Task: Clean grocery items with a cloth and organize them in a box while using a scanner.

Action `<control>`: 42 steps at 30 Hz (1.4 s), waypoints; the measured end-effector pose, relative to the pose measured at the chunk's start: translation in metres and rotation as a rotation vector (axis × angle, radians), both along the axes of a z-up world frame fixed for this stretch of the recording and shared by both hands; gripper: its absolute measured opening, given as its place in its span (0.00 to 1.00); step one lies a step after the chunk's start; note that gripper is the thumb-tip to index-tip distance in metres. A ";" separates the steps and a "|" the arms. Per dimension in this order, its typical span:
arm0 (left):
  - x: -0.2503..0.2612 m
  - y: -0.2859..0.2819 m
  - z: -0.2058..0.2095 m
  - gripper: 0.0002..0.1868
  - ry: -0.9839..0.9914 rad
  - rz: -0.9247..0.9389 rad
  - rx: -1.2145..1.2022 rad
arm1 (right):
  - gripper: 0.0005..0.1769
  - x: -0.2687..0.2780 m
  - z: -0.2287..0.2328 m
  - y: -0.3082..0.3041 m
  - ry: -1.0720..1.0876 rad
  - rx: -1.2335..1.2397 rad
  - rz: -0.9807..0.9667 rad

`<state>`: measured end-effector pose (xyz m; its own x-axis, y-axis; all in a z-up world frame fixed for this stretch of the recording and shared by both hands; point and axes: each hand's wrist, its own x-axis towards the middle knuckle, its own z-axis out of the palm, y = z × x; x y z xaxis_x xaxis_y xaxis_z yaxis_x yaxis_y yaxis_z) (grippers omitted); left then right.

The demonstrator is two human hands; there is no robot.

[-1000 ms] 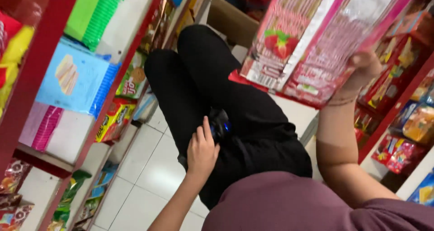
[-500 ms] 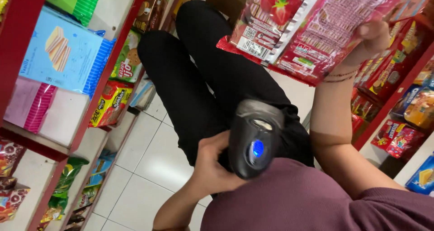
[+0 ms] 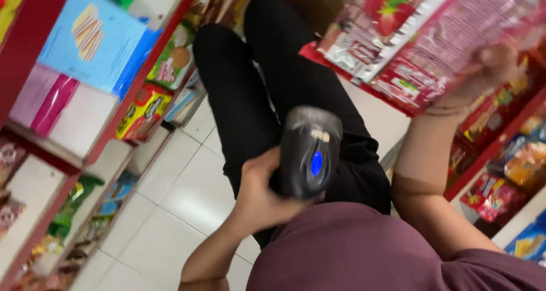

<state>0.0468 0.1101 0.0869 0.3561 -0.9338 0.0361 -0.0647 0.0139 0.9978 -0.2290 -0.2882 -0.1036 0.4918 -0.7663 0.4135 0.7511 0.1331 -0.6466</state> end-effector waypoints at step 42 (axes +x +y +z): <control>0.189 -0.117 -0.156 0.39 0.354 0.479 -0.135 | 0.28 0.365 0.083 0.024 1.020 -0.176 0.592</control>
<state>0.2361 -0.0066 -0.0695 0.7475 -0.6620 -0.0543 0.2405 0.1936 0.9511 0.1360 -0.2643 -0.0207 0.9126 -0.2810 -0.2969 -0.2686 0.1355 -0.9537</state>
